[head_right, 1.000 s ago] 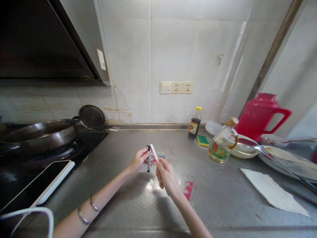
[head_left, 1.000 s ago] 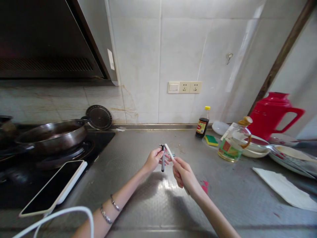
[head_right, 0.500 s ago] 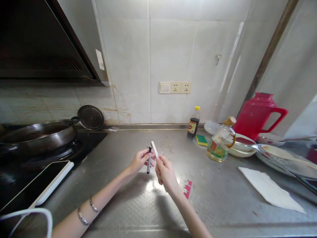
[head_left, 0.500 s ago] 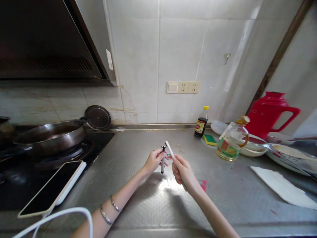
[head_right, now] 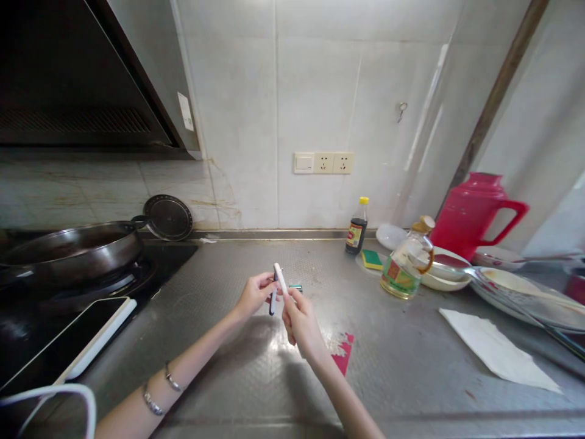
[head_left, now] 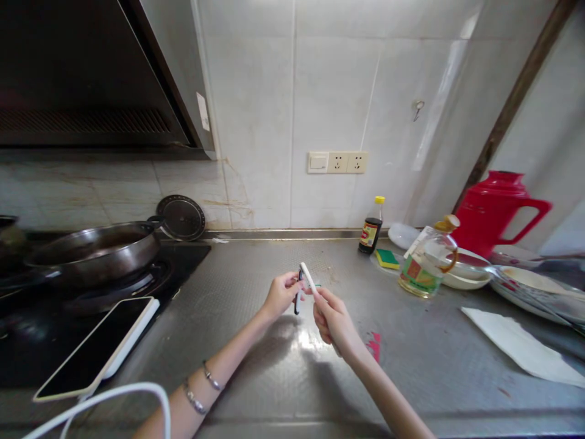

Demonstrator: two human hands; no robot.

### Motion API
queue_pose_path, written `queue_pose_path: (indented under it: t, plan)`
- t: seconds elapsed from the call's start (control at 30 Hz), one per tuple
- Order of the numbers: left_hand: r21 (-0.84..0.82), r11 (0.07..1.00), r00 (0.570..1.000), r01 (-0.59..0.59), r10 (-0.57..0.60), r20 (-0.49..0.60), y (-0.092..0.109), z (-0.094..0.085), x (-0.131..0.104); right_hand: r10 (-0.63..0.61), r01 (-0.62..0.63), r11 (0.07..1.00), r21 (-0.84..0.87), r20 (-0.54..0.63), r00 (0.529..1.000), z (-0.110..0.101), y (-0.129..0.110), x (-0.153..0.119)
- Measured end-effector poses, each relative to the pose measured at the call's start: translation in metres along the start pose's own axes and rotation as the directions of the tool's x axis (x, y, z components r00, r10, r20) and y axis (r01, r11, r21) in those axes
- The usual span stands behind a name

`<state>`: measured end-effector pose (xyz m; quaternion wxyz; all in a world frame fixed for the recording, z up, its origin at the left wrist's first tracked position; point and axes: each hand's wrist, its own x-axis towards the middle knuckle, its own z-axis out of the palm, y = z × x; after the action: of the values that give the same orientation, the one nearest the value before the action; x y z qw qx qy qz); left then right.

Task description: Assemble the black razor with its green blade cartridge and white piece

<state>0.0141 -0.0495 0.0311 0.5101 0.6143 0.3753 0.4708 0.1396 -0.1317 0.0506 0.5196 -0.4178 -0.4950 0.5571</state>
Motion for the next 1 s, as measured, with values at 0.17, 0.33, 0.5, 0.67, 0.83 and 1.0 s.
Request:
queue_pose_path:
  t: [0.17,0.33,0.5,0.67,0.83,1.0]
  plan:
    - [0.010,1.000,0.999,-0.025,0.025,-0.025,-0.001,-0.002,0.000,0.037,-0.037,0.999,0.000,0.001,0.999,0.004,0.013,-0.004]
    - [-0.012,1.000,0.997,0.003,-0.003,-0.073,0.000,-0.008,0.005,0.051,-0.051,0.999,0.004,-0.007,0.999,-0.004,0.007,-0.005]
    - [-0.055,0.998,0.988,0.010,-0.018,-0.151,0.009,-0.018,0.008,-0.008,0.002,0.998,-0.062,-0.089,0.996,-0.023,-0.006,0.001]
    - [-0.099,0.995,0.975,-0.013,-0.010,-0.222,0.014,-0.030,0.011,-0.137,0.054,0.907,-0.419,-0.170,0.976,-0.045,-0.002,0.014]
    - [-0.102,0.995,0.971,-0.020,-0.005,-0.240,0.013,-0.037,0.014,-0.333,0.135,0.625,-0.769,-0.107,0.937,-0.056,0.002,0.024]
    - [-0.118,0.993,0.969,-0.017,-0.013,-0.245,0.013,-0.038,0.014,-0.351,0.144,0.353,-0.924,0.012,0.936,-0.050,-0.004,0.031]
